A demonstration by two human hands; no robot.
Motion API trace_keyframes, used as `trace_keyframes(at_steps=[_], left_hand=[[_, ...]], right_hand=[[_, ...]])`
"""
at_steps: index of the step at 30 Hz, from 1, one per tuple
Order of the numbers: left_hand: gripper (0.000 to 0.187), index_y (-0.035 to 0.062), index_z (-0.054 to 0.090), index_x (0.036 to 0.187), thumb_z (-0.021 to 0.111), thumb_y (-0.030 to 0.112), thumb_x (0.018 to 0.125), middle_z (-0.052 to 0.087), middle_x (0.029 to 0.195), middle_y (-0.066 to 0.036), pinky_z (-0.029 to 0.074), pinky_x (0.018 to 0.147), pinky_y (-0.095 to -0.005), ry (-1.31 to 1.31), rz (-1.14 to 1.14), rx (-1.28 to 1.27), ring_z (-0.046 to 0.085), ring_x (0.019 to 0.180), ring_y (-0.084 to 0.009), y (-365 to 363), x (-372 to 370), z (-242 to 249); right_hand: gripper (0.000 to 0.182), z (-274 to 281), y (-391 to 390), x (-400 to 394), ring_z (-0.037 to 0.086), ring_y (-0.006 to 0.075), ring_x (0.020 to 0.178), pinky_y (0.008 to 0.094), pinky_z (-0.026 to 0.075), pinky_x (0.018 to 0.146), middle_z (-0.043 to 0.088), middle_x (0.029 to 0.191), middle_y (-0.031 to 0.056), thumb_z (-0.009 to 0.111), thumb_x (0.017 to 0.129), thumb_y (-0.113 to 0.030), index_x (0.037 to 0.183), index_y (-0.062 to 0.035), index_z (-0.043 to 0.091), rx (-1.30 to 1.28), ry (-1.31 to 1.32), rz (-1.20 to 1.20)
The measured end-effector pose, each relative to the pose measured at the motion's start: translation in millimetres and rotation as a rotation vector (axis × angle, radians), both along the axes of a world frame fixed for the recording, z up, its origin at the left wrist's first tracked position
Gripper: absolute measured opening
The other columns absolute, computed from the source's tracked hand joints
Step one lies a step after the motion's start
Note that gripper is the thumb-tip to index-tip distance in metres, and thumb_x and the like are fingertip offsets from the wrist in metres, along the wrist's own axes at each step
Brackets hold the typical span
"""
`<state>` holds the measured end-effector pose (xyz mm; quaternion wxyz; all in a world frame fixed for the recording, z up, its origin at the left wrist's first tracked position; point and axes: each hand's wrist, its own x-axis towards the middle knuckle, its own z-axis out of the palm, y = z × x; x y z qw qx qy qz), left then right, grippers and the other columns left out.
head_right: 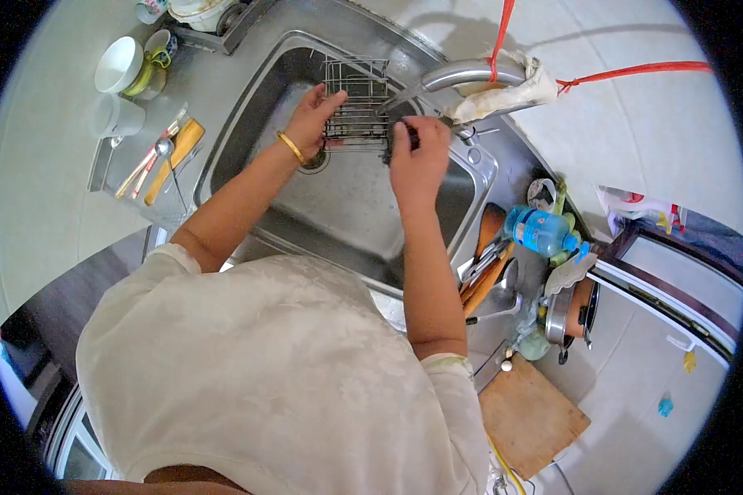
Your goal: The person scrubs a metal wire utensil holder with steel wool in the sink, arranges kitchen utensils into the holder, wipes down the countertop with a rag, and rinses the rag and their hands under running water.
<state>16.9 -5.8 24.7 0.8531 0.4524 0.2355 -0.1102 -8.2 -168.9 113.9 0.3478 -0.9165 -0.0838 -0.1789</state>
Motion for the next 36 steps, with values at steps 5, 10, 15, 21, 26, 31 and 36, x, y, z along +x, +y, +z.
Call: trace_keyframes(at_steps=[5, 10, 15, 21, 26, 31, 36], left_hand=[[0.082, -0.0021, 0.028, 0.133, 0.074, 0.025, 0.071, 0.051, 0.107, -0.011, 0.050, 0.067, -0.0307, 0.002, 0.099, -0.008, 0.054, 0.093, -0.0179, -10.5, -6.9, -9.9], [0.083, -0.0013, 0.027, 0.134, 0.074, 0.027, 0.071, 0.051, 0.105, -0.009, 0.049, 0.062, -0.0297, -0.119, 0.232, 0.052, 0.054, 0.091, -0.0170, -14.3, -10.2, -33.6], [0.080, -0.0008, 0.030, 0.132, 0.074, 0.028, 0.071, 0.051, 0.105, -0.010, 0.049, 0.060, -0.0288, 0.073, 0.170, 0.035, 0.054, 0.089, -0.0166, -3.9, -14.5, -21.1], [0.077, 0.0057, 0.030, 0.132, 0.073, 0.029, 0.072, 0.050, 0.107, -0.011, 0.050, 0.063, -0.0325, 0.080, 0.221, 0.127, 0.055, 0.090, -0.0187, -13.7, -14.9, -61.3], [0.087, 0.0133, 0.018, 0.137, 0.072, 0.034, 0.071, 0.043, 0.122, -0.012, 0.048, 0.073, -0.0504, 0.257, 0.201, -0.013, 0.050, 0.102, -0.0277, -20.6, -23.0, -85.9], [0.087, 0.0169, 0.016, 0.138, 0.068, 0.039, 0.073, 0.035, 0.134, -0.011, 0.037, 0.078, -0.0672, 0.479, 0.097, -0.010, 0.040, 0.116, -0.0369, -21.2, -30.6, -104.2], [0.073, 0.0176, 0.015, 0.139, 0.059, 0.031, 0.081, 0.029, 0.139, -0.012, 0.033, 0.084, -0.0679, 0.550, 0.037, -0.255, 0.036, 0.121, -0.0366, -19.6, -35.5, -165.0]], right_hand=[[0.014, -12.8, 28.7, -16.1, 0.050, 0.0332, 0.089, 0.0401, 0.043, 0.078, 0.052, 0.098, 0.0140, 0.062, 0.071, -0.010, 0.083, -0.0043, 0.057, -0.427, 0.019, 0.133], [0.015, -33.0, 5.2, 4.1, 0.051, 0.0350, 0.089, 0.0424, 0.044, 0.075, 0.052, 0.099, 0.0153, 0.060, 0.070, -0.008, 0.084, -0.0048, 0.057, -0.419, 0.101, -0.028], [0.013, -31.3, 27.5, -5.6, 0.052, 0.0334, 0.088, 0.0410, 0.044, 0.075, 0.053, 0.095, 0.0144, 0.060, 0.071, -0.008, 0.084, -0.0043, 0.058, -0.368, 0.003, 0.109], [0.015, -52.8, 32.8, 1.5, 0.052, 0.0321, 0.089, 0.0386, 0.044, 0.076, 0.054, 0.093, 0.0147, 0.062, 0.071, -0.010, 0.085, -0.0041, 0.059, -0.126, 0.107, 0.090], [0.018, -109.8, 4.6, 15.8, 0.054, 0.0264, 0.083, 0.0337, 0.044, 0.075, 0.058, 0.085, 0.0128, 0.065, 0.071, -0.014, 0.084, -0.0024, 0.062, 0.183, 0.485, -0.109], [0.017, -131.5, 0.8, 13.9, 0.052, 0.0124, 0.073, 0.0245, 0.041, 0.067, 0.059, 0.079, 0.0037, 0.067, 0.073, -0.014, 0.085, -0.0022, 0.063, 0.395, 0.637, -0.166], [0.014, -171.2, -11.1, 5.5, 0.053, 0.0150, 0.072, 0.0276, 0.043, 0.066, 0.059, 0.080, 0.0061, 0.065, 0.073, -0.011, 0.082, -0.0011, 0.061, 0.522, 0.775, -0.315]])
